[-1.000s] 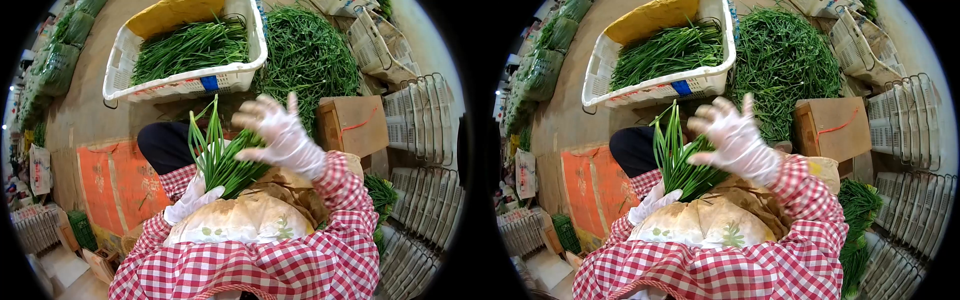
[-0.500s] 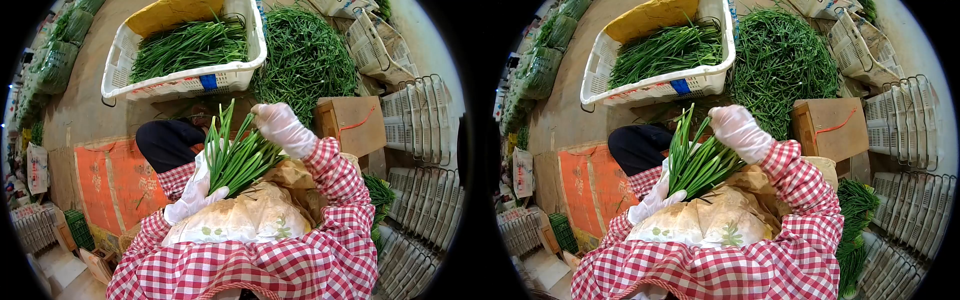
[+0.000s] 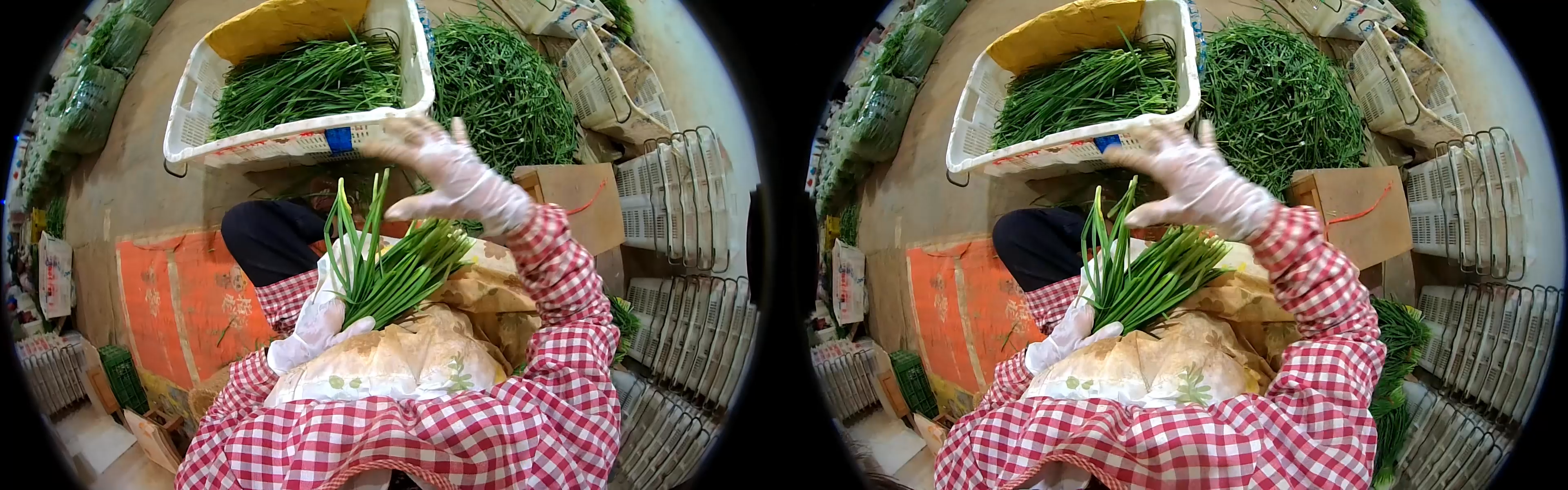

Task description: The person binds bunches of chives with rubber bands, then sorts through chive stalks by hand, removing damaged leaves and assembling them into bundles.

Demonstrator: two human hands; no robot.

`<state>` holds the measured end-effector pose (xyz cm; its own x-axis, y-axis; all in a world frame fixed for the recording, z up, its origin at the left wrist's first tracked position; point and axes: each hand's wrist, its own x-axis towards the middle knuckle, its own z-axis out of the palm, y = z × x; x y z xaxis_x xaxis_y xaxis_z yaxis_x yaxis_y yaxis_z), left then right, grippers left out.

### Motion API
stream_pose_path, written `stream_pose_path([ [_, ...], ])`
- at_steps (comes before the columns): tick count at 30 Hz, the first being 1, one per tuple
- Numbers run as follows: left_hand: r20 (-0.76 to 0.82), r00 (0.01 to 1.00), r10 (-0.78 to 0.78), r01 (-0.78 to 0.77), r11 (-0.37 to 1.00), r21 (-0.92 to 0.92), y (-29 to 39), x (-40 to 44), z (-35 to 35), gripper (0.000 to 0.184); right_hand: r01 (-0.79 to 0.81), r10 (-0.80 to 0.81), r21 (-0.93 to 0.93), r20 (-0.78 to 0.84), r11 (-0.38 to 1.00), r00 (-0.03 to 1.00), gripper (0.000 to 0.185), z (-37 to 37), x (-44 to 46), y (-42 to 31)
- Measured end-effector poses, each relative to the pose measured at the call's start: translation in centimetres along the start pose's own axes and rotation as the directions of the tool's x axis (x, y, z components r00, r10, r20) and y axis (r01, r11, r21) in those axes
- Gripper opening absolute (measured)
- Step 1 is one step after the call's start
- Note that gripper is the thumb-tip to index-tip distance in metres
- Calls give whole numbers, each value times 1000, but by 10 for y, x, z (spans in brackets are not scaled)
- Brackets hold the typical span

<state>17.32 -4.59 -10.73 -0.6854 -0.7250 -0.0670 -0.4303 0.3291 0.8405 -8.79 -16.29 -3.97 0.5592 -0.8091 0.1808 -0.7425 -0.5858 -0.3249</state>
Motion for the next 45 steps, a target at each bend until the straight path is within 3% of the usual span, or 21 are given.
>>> stream_pose_path([
  [4, -26, 998, 49, -47, 997, 63, 5, 1, -2, 81, 20, -27, 110, 67, 994, 997, 32, 27, 11, 13],
  [5, -43, 997, 60, -57, 996, 65, 3, 1, 0, 80, -91, 122, -162, 192, 983, 974, 30, 18, 20, 19],
  [8, -54, 996, 73, -69, 995, 76, 7, 2, -1, 80, -344, 361, -617, -103, 708, 927, 29, 4, 36, 49],
  [9, -44, 996, 80, -76, 993, 89, 9, 4, -3, 80, -474, 423, -335, -218, 814, 880, 36, 3, 39, 51],
  [10, -42, 996, 82, -78, 993, 89, 7, 4, -2, 80, -477, 425, -336, -219, 812, 878, 36, -11, 47, 35],
  [12, -34, 997, 70, -66, 993, 97, 1, 2, 2, 81, -580, 447, 282, 417, 764, 792, 46, -31, 60, -3],
  [14, -37, 996, 82, -76, 988, 132, 0, 3, 6, 82, -308, 230, 78, 499, 948, 835, 49, -20, 65, -22],
  [15, -54, 999, 2, -7, 996, -89, 0, 4, 9, 82, -329, 224, 115, 525, 937, 821, 46, -10, 64, -25],
  [17, -50, 997, 61, -56, 994, 93, 7, 1, 2, 84, -445, 276, 152, 598, 883, 752, 38, 5, 67, -33],
  [20, 14, 999, -33, 32, 997, 69, 2, -8, -3, 81, -364, 197, 330, 445, 871, 874, 25, 18, 61, -19],
  [22, 115, 970, -213, 235, 940, -247, 0, -16, -7, 79, -333, 246, 261, 316, 906, 917, 20, 13, 64, -9],
  [24, 225, 883, -413, 443, 569, -693, 3, -21, -13, 78, -411, 365, 296, 199, 862, 910, 22, -20, 57, -5],
  [25, 177, 899, -401, 351, 415, -839, 11, -18, -13, 68, -500, 465, 345, 185, 794, 866, 22, -31, 51, 2],
  [27, 204, 870, -449, 389, 369, -844, 1, -21, -15, 62, -403, 405, 47, -161, 914, 900, 21, -43, 38, 33],
  [28, 237, 842, -484, 424, 323, -846, -3, -22, -16, 57, -226, 164, -87, -454, 970, 876, 12, -40, 32, 55],
  [29, 239, 837, -492, 396, 243, -885, -4, -21, -15, 52, -362, 261, -389, -288, 847, 921, 23, -37, 16, 81],
  [30, 232, 838, -494, 391, 248, -886, -8, -21, -16, 52, -454, 316, -364, -380, 813, 869, 30, -25, 6, 70],
  [32, 201, 826, -526, 359, 217, -908, -21, -23, -13, 54, -241, 286, 210, -221, 948, 932, 36, -7, -14, 53],
  [34, 226, 825, -518, 382, 217, -898, -30, -24, -15, 55, -117, 127, 250, -25, 961, 992, 33, 10, -32, 5],
  [39, 260, 808, -528, 418, 204, -885, -29, -17, -25, 52, 134, -140, -40, -352, 990, 925, 13, 74, -38, -31],
  [45, 265, 780, -567, 371, 76, -926, -29, -17, -23, 48, 94, -162, -241, -283, 966, 945, 11, 30, -39, 13],
])
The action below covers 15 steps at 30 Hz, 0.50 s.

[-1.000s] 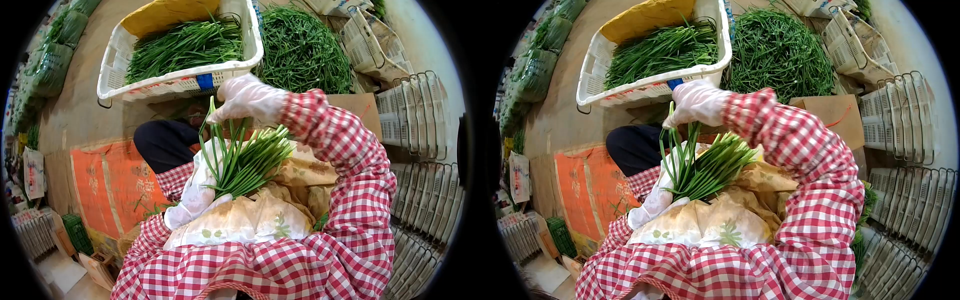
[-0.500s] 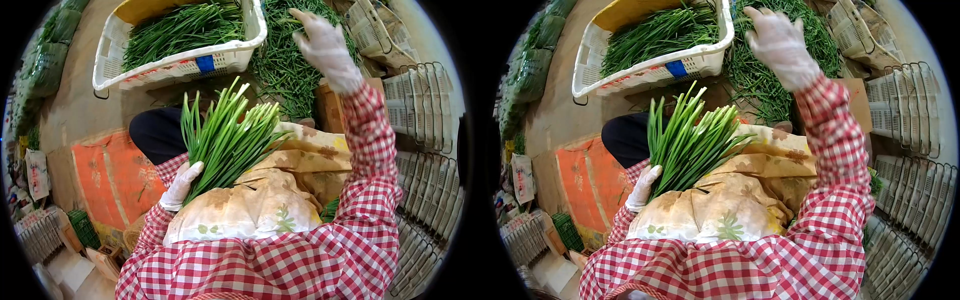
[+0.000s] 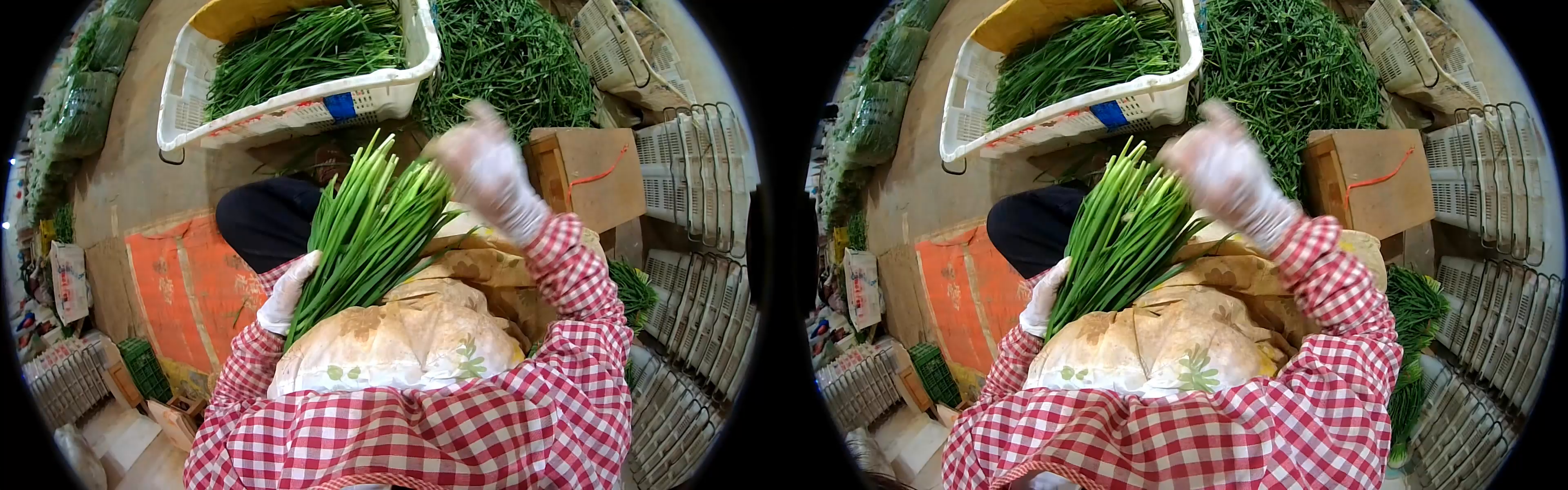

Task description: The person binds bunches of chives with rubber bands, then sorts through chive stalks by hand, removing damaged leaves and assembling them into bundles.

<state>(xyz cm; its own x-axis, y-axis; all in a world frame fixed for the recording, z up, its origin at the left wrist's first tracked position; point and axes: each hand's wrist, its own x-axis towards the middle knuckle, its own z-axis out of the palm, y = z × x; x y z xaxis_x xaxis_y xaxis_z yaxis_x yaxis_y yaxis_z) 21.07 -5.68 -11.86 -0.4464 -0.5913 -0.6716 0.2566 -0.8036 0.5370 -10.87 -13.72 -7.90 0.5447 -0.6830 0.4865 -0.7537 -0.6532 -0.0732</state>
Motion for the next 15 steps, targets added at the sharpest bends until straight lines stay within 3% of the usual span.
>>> stream_pose_path([
  [1, 2, 1000, 3, -3, 1000, 0, 1, -2, 3, 48, -52, 41, -31, -274, 998, 961, 18, 12, -8, 35],
  [3, 69, 997, 30, -40, 989, 145, 4, -5, 12, 51, -451, 360, -442, -278, 775, 891, 30, 3, -9, 66],
  [4, 87, 995, 39, -55, 981, 188, 9, -7, 21, 53, -604, 593, -121, -120, 787, 796, 34, -2, -2, 67],
  [5, 118, 990, 81, -112, 952, 283, 11, -7, 23, 55, -736, 729, 183, 115, 652, 675, 38, -12, 10, 62],
  [7, 128, 988, 86, -128, 918, 376, 6, -6, 17, 58, -781, 561, 446, 543, 438, 625, 43, -28, 41, 44],
  [8, 130, 988, 81, -125, 916, 381, 9, -9, 24, 58, -795, 488, 400, 635, 456, 599, 45, -25, 54, 38],
  [9, 149, 981, 121, -176, 876, 450, 16, -14, 37, 59, -766, 398, 411, 676, 494, 620, 49, -15, 64, 33],
  [11, 174, 972, 158, -226, 826, 516, 20, -16, 43, 60, -760, 224, 365, 807, 538, 546, 47, -7, 73, 27],
  [13, 207, 973, 102, -199, 824, 530, 19, -17, 37, 63, -770, 140, 456, 814, 445, 563, 44, 0, 69, 17],
  [15, 195, 975, 108, -191, 856, 480, 25, -22, 44, 65, -787, 199, 449, 801, 423, 564, 38, -3, 70, 3],
])
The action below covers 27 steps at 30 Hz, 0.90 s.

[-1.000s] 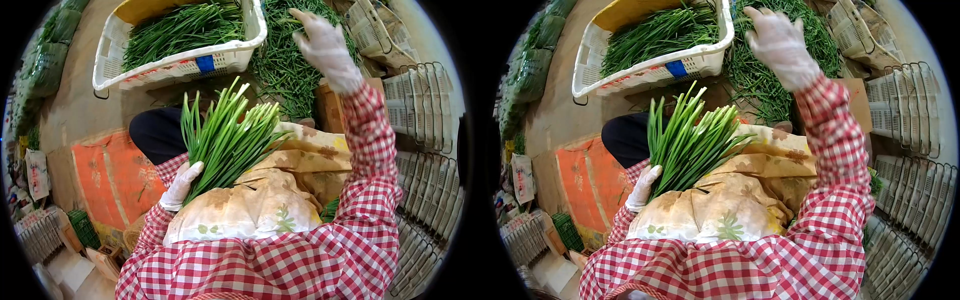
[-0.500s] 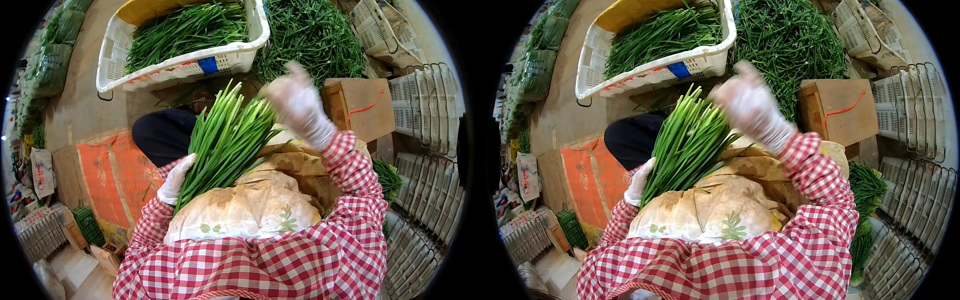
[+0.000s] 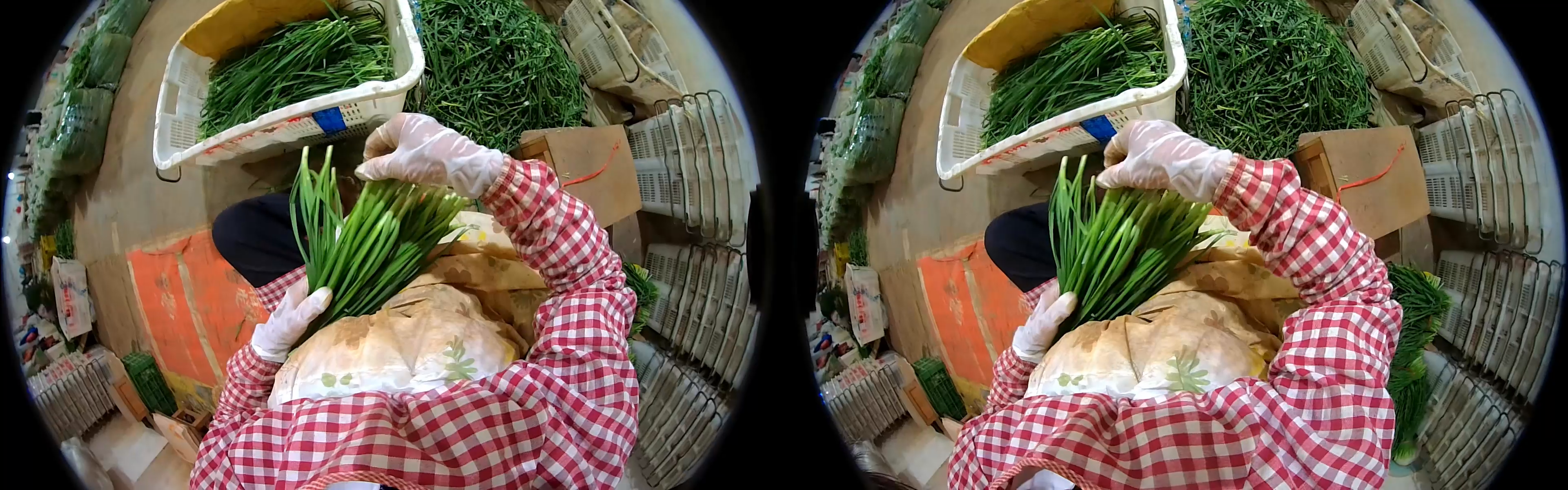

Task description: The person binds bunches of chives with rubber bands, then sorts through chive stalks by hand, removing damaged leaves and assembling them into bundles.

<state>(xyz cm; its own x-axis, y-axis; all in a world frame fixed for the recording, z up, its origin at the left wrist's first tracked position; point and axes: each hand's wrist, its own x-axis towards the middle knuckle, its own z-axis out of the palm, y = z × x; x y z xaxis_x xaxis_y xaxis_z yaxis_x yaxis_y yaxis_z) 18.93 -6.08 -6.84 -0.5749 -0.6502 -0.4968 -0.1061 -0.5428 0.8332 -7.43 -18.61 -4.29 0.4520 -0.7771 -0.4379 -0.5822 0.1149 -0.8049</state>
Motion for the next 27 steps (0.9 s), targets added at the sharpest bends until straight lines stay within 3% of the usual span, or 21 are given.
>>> stream_pose_path([
  [2, 158, 986, 50, -58, 997, 42, 15, 4, 0, 64, 133, -149, -144, -108, 981, 983, 34, 12, 3, -2],
  [3, 108, 991, 74, -82, 994, 71, 11, 13, 3, 61, 156, -186, -192, -150, 969, 971, 31, 18, 5, -5],
  [4, 111, 991, 69, -78, 994, 73, 11, 16, 9, 61, 144, -171, -163, -168, 976, 971, 28, 21, 8, -8],
  [6, -33, 995, -94, 92, 994, -50, 11, 20, 17, 52, 82, -50, 139, -217, 987, 975, 25, 22, 11, -12],
  [8, -59, 996, -61, 58, 997, -43, 4, 24, 9, 43, 76, -35, 163, -241, 984, 970, 23, 18, 6, -12],
  [10, -111, 978, -174, 147, 966, -214, 1, 23, 5, 40, 161, -92, 129, -424, 978, 901, 23, 19, 8, 1],
  [12, -137, 976, -169, 133, 961, -242, -1, 23, 6, 38, 188, -123, 99, -460, 977, 879, 28, 22, 13, 11],
  [14, -116, 977, -177, 147, 962, -230, -3, 24, 4, 39, 213, -64, 247, -501, 945, 863, 22, 17, 12, 9],
  [16, -139, 973, -184, 143, 955, -261, -7, 23, 4, 39, 123, 136, 333, -657, 935, 742, 21, -11, 18, 17],
  [17, -161, 969, -189, 136, 946, -293, -9, 21, 3, 39, 234, 110, 336, -752, 913, 649, 24, -32, 12, 22],
  [18, -165, 968, -188, 135, 947, -291, -10, 19, 1, 39, 120, 82, 171, -844, 978, 530, 27, -55, 13, 41],
  [19, -168, 964, -204, 131, 921, -366, -11, 17, -1, 41, 35, 8, 29, -867, 999, 498, 30, -70, 3, 50],
  [20, -171, 962, -214, 120, 891, -438, -11, 15, -3, 43, -1, 51, 62, -817, 998, 574, 36, -71, -12, 45],
  [22, -176, 962, -209, 108, 883, -456, -26, 14, -13, 43, 326, -229, 7, -697, 945, 680, 30, -32, -23, 48],
  [23, -184, 957, -222, 94, 843, -529, -30, 15, -13, 43, 456, -389, -88, -676, 886, 626, 25, -2, -18, 48],
  [25, -173, 954, -246, 82, 766, -637, -30, 15, -14, 43, 501, -525, -218, -575, 838, 628, 13, 42, -16, 54],
  [26, -174, 953, -247, 82, 767, -637, -29, 15, -14, 43, 427, -501, -264, -507, 865, 702, 7, 53, -18, 59],
  [27, -168, 960, -223, 70, 774, -629, -27, 15, -14, 43, 372, -528, -379, -519, 847, 672, 5, 65, -15, 72],
])
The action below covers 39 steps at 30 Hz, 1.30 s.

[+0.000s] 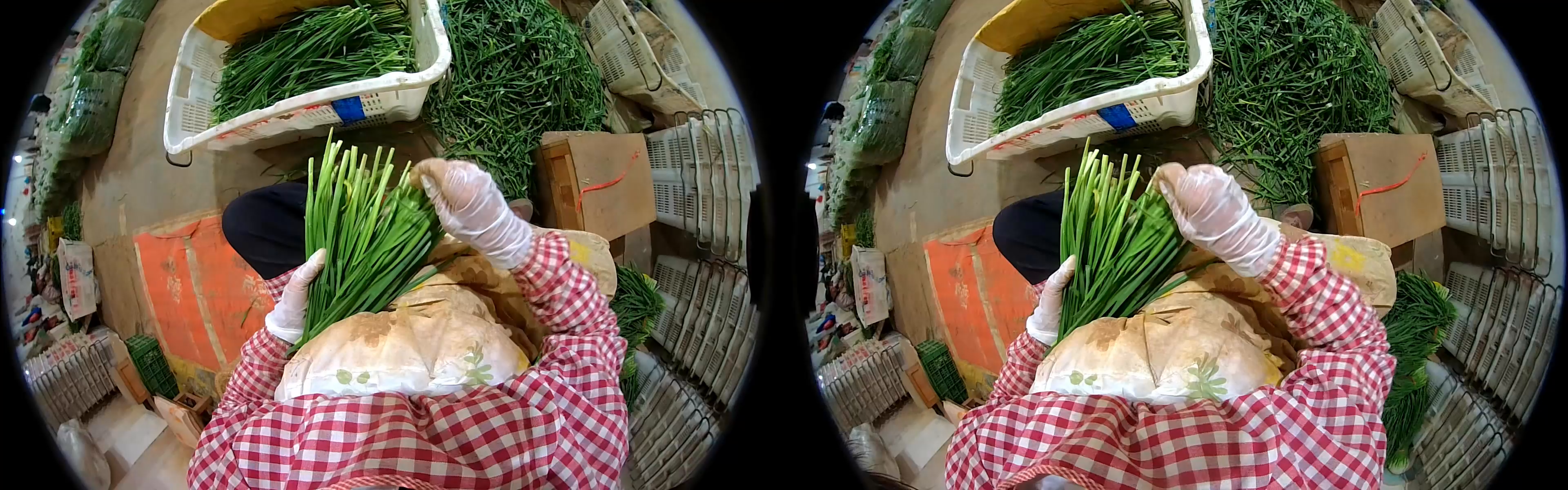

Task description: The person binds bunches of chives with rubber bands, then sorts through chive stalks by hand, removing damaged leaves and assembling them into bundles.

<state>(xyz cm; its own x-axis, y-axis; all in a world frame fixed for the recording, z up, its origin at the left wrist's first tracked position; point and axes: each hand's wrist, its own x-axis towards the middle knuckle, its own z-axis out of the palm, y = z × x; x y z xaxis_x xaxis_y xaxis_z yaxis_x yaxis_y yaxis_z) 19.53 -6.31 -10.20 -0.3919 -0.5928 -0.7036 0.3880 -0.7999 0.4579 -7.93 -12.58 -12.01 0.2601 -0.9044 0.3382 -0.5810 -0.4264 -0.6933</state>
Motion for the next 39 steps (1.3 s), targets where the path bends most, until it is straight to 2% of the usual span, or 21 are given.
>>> stream_pose_path([
  [1, 22, 1000, 18, -18, 1000, 8, 1, 1, 1, 44, 31, -34, -125, -28, 992, 999, 5, 5, -4, 2],
  [3, 23, 1000, 16, -16, 1000, 8, 0, 0, -1, 44, -44, 48, -104, 32, 994, 998, 7, 5, -10, 2],
  [5, 34, 999, 2, -2, 1000, -1, -2, 2, -2, 45, 159, -153, -222, 46, 962, 987, 14, -1, -8, -2],
  [6, 53, 999, -3, 1, 999, 33, -1, 3, -3, 46, 82, -58, -228, 111, 970, 992, 22, -7, -6, -10],
  [11, 56, 998, 2, -4, 999, 47, -2, -1, 3, 48, 10, 98, -376, 267, 926, 959, 32, -6, 3, -29],
  [14, 52, 999, -3, 2, 1000, 24, -3, -1, 5, 50, -70, 111, -153, 279, 986, 954, 29, 3, 0, -30],
  [16, 52, 999, -2, 4, 999, -46, -2, -2, 6, 51, -270, 173, 241, 357, 932, 918, 28, -19, 6, -34],
  [17, 50, 999, 5, -3, 999, -48, -2, -3, 5, 51, -375, 173, 453, 426, 809, 888, 27, -37, 10, -35],
  [19, 37, 999, 13, -11, 999, -36, -2, -2, 4, 52, -503, 339, 738, 379, 450, 861, 21, -69, 13, -32],
  [21, 40, 999, 11, -11, 1000, -5, -2, -3, 3, 53, -581, 574, 522, 199, 624, 795, 16, -84, 26, -14],
  [22, 42, 999, 6, -7, 1000, 31, -1, -4, 3, 53, -478, 486, 205, 11, 854, 874, 20, -83, 35, -25],
  [23, 46, 999, 7, -9, 999, 34, -1, -3, 4, 53, -251, 268, 126, -148, 960, 952, 27, -68, 33, -13],
  [25, 38, 999, -7, 5, 999, 50, -1, -6, 6, 53, -5, -19, -126, -187, 992, 982, 32, -49, 40, -6],
  [26, 42, 999, -11, 9, 998, 55, 0, -8, 10, 53, -38, 39, 15, -129, 999, 991, 34, -46, 44, -14],
  [27, 33, 999, 6, -9, 998, 62, 1, -9, 16, 52, -203, 211, 305, 6, 931, 977, 32, -55, 45, -29],
  [29, 9, 999, 40, -41, 998, 52, 0, -11, 17, 52, -217, 222, 431, 39, 876, 974, 23, -63, 47, -54],
  [30, 13, 1000, 11, -11, 998, 62, 0, -11, 13, 52, 127, -100, 189, -146, 974, 984, 13, -52, 49, -49],
  [31, 19, 1000, -23, 22, 997, 78, 1, -12, 10, 52, 205, -208, -40, -64, 978, 976, 13, -49, 47, -54],
  [33, 43, 999, -16, 12, 996, 89, 0, -10, 15, 53, 137, -115, -235, 106, 962, 988, 21, -38, 40, -63],
  [35, 8, 997, 75, -75, 983, 168, -1, -11, 25, 52, 92, -49, -322, 141, 942, 989, 32, -24, 37, -56],
  [39, 14, 998, 57, -58, 959, 276, -1, -12, 15, 60, 43, 35, -348, 215, 937, 976, 30, -24, 36, -58],
])
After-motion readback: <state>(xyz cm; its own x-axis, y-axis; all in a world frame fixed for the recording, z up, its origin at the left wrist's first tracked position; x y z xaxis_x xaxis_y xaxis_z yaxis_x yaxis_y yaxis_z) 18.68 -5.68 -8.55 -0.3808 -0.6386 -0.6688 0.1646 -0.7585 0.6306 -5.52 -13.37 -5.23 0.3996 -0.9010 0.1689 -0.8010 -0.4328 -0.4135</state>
